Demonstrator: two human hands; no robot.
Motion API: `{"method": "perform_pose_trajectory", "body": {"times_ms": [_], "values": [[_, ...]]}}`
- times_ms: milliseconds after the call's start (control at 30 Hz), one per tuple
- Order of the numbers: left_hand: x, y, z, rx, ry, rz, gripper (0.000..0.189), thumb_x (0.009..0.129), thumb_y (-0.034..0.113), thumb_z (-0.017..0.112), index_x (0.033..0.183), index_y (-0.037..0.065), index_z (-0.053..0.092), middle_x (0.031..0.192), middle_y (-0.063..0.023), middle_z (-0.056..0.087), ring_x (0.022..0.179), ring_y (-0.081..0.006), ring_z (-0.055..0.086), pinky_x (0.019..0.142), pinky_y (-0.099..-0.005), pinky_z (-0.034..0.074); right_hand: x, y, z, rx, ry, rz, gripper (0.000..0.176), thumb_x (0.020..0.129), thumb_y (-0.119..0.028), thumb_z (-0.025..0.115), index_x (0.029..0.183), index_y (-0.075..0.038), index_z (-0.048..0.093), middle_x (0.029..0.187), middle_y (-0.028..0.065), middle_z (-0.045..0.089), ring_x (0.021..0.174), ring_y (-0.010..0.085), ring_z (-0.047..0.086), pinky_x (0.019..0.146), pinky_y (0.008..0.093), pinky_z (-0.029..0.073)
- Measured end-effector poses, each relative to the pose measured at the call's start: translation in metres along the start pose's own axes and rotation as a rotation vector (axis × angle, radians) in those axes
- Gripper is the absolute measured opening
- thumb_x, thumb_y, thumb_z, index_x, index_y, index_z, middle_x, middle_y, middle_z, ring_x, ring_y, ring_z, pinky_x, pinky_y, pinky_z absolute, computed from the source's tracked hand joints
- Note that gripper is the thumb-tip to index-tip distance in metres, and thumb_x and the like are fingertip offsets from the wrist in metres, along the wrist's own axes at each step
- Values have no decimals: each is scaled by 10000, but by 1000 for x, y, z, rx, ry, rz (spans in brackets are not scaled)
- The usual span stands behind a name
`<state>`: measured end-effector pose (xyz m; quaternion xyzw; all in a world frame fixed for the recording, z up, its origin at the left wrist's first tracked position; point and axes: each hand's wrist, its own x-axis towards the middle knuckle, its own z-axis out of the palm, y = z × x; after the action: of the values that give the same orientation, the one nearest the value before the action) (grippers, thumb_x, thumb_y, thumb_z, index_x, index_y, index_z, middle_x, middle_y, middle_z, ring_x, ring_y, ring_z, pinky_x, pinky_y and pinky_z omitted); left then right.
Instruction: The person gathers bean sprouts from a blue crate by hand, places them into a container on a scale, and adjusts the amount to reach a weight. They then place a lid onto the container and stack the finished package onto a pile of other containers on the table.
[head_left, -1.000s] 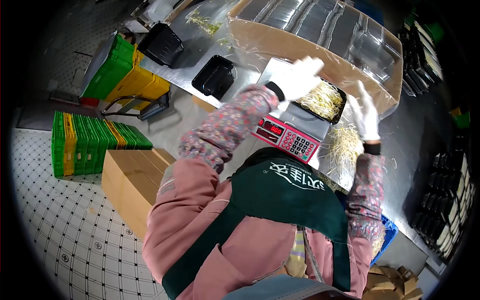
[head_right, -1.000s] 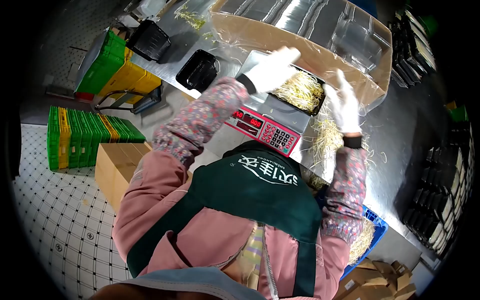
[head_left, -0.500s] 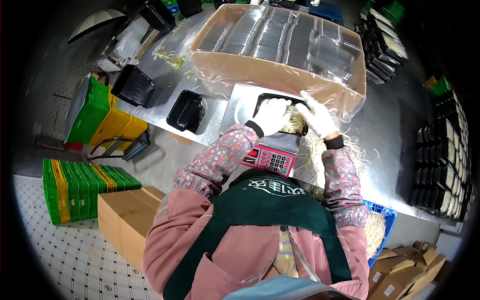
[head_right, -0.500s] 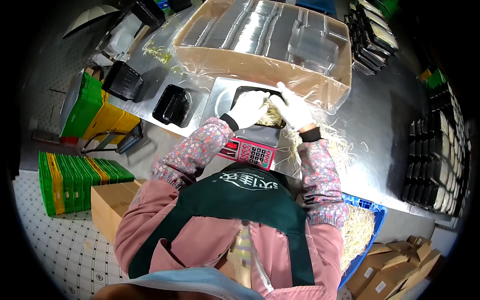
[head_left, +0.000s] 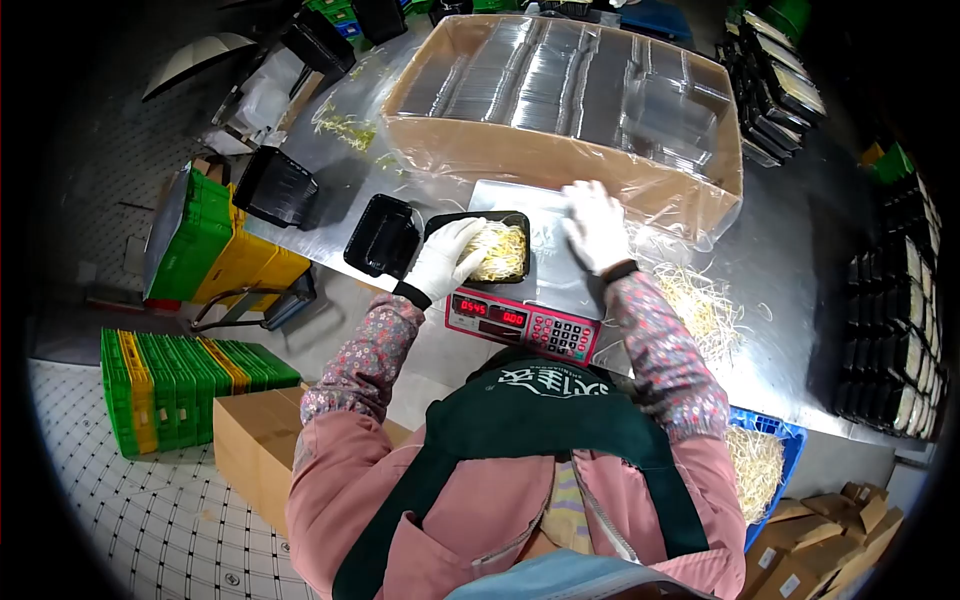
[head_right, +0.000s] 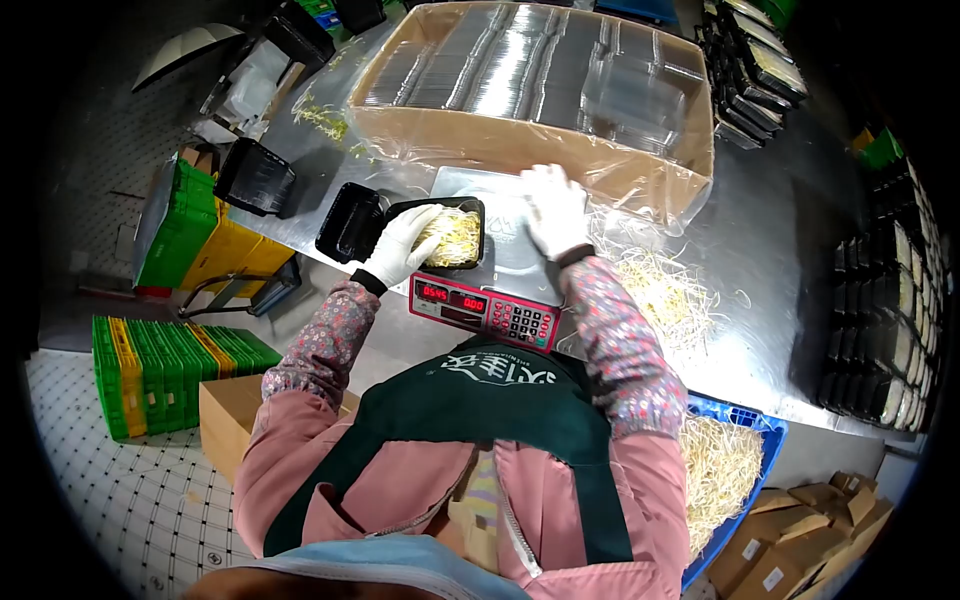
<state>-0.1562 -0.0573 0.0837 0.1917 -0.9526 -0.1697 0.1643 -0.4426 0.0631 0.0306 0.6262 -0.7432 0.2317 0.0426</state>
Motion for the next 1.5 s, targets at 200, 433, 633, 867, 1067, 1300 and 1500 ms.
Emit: {"method": "perform_pose_trajectory", "body": {"times_ms": [200,433,633,867,1067,1300,1500], "values": [[-3,-4,2,39,34,-37,525,921,293,628,1365,36,518,1331,-195,561,1227,-375,527,1058,-451,411,24,-31,51,30,-214,-103,605,939,-341,546,1476,-98,413,1510,138,426,1460,352,290,1174,582,202],[13,-31,18,110,164,-129,521,920,274,614,1357,8,515,1301,-207,578,1212,-370,539,1041,-450,420,-46,42,-7,-340,-121,406,686,947,-436,546,1483,-34,399,1557,224,341,1469,434,234,1177,611,142],[87,-39,52,161,165,-48,546,941,345,570,1369,13,500,1300,-172,574,1206,-341,530,1028,-464,405,-71,-126,27,243,-204,-452,651,894,-428,608,1404,-46,474,1491,186,427,1427,334,346,1148,525,283],[78,13,61,77,105,65,604,938,388,560,1390,-4,473,1333,-203,545,1216,-371,511,1041,-481,385,-118,-8,-39,51,-315,48,815,923,-552,548,1567,-145,255,1634,95,233,1517,296,176,1209,536,120],[76,76,72,57,-53,143,627,933,371,571,1422,2,438,1371,-211,509,1265,-365,472,1091,-483,340,-104,45,-97,175,-111,206,752,902,-493,624,1527,-158,373,1577,176,333,1478,396,238,1190,530,187],[80,85,80,29,-69,169,635,928,371,578,1423,-1,438,1360,-211,514,1264,-369,472,1103,-488,335,-55,8,-85,-48,-179,15,149,754,-254,728,780,-107,735,1524,138,421,1489,368,211,1199,564,170],[80,90,70,-56,-125,113,729,886,416,638,1442,0,416,1405,-211,488,1308,-364,447,1115,-472,323,-62,29,-151,-20,20,-56,121,781,-211,745,720,-113,709,1503,51,471,1481,329,255,1197,539,209]]}}
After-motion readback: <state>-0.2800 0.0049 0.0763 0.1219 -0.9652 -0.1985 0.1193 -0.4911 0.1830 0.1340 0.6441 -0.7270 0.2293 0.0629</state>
